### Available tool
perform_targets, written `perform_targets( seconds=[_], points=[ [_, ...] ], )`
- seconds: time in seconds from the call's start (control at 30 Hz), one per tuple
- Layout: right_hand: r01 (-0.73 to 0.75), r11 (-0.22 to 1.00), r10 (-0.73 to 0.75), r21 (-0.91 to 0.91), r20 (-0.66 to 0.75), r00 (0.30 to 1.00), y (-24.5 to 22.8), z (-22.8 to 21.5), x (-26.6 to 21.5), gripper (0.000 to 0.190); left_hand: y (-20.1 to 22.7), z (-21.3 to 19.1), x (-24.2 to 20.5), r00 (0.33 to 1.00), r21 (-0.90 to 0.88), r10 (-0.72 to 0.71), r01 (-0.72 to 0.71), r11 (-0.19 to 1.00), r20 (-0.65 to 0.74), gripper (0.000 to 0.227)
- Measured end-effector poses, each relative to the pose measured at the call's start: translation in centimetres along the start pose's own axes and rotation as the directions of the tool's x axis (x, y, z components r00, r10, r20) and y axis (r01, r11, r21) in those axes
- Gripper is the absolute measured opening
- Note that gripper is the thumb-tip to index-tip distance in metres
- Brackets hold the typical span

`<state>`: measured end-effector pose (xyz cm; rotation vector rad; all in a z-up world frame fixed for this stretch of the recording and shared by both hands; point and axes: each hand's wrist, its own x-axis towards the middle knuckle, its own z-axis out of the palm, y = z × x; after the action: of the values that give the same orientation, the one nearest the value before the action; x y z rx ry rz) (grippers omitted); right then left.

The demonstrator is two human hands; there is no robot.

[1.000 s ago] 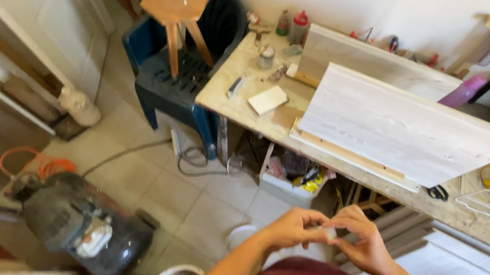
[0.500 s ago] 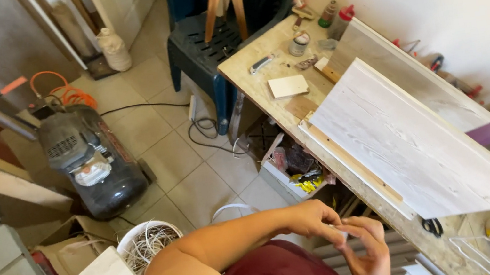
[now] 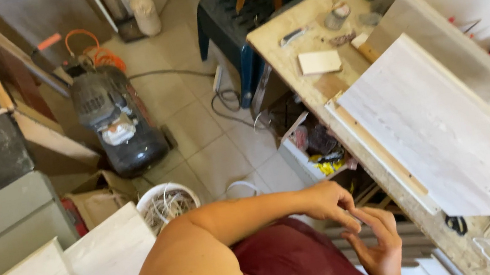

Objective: The person unrolls a roll of tape, tears a piece of tape, and applies the tape to the edge of a wooden board.

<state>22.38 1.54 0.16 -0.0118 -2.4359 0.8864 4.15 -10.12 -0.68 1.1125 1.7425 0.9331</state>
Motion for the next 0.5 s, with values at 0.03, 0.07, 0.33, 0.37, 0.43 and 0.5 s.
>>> perform_targets(
  seconds=[0.03,0.07,0.33,0.37,0.43,0.5],
  points=[
    [-0.011,1.0,0.011,0.006,0.008,1.0,-0.6,0.2,0.0,0.046,0.6,-0.2,-0.9,1.0,-0.009,-0.01,0.01,1.0,0.006,0.059],
    [0.012,1.0,-0.012,-0.014,-0.021,1.0,-1.2,0.2,0.1,0.036,1.3,-0.3,-1.8,0.999,-0.063,-0.048,0.049,0.997,0.016,0.057],
    [-0.084,0.969,0.099,0.23,-0.054,0.994,-0.3,1.0,-0.6,0.029,-2.4,-0.3,-2.2,0.939,-0.557,0.26,-0.095,0.825,0.225,0.042],
    [-0.094,0.978,0.1,0.185,-0.022,0.995,-0.4,1.0,-0.5,0.03,-2.2,-0.4,-2.4,0.963,-0.508,0.184,-0.061,0.859,0.195,0.036],
    [-0.103,0.985,0.103,0.138,0.007,0.995,-0.5,1.2,-0.4,0.032,-1.5,-0.6,-2.8,0.981,-0.457,0.11,-0.024,0.889,0.162,0.032],
    [-0.048,0.999,0.048,0.003,0.046,0.998,-0.5,1.2,-0.5,0.033,-0.5,-0.7,-3.2,0.997,-0.082,-0.009,0.015,0.997,0.074,0.048]
  ],
)
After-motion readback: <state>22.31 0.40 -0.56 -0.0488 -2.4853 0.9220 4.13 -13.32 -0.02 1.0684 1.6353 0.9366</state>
